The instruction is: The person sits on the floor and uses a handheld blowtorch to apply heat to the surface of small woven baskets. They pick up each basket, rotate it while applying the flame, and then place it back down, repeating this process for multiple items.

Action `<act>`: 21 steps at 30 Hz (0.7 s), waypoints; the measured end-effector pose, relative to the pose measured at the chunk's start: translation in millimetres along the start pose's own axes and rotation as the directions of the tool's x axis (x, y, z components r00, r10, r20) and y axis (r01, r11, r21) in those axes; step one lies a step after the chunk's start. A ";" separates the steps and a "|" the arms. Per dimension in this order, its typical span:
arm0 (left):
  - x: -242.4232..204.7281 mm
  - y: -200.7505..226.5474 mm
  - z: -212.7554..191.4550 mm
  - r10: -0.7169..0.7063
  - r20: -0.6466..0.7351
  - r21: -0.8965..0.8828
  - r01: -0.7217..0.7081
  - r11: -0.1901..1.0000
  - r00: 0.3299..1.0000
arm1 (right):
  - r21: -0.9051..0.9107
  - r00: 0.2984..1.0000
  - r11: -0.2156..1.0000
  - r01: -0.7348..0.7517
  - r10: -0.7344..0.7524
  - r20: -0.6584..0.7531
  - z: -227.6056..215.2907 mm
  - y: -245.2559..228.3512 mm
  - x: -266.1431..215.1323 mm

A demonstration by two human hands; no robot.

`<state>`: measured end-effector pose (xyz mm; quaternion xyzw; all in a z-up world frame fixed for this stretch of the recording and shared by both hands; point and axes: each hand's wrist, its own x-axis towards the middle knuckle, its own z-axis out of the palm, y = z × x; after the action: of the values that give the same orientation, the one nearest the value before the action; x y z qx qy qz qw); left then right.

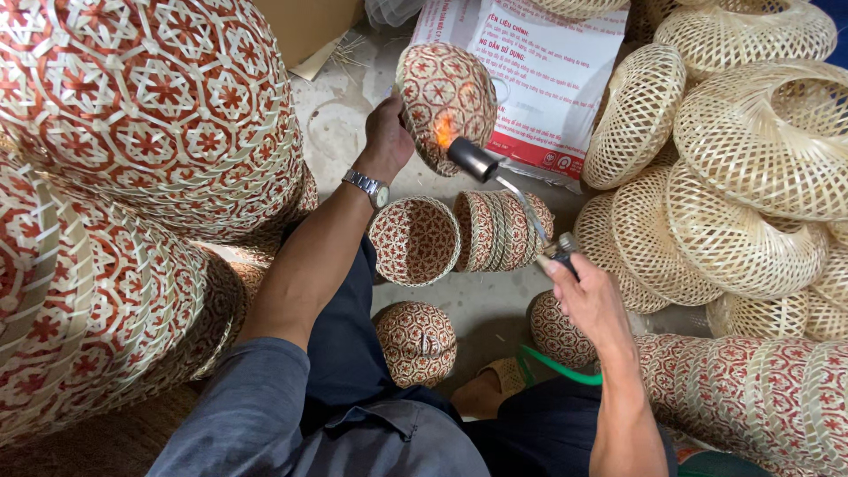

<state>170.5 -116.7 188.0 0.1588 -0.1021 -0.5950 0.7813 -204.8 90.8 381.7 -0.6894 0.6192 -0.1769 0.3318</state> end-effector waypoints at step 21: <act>-25.2 52.1 35.4 -0.024 0.169 0.205 -0.011 0.979 0.985 | 0.252 0.973 0.940 -0.229 0.228 0.032 -19.2 63.6 11.8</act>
<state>198.1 -84.4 240.9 0.1875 -0.2290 -0.5953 0.7470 -262.2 74.0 350.4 -0.5649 0.6667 -0.2144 0.4363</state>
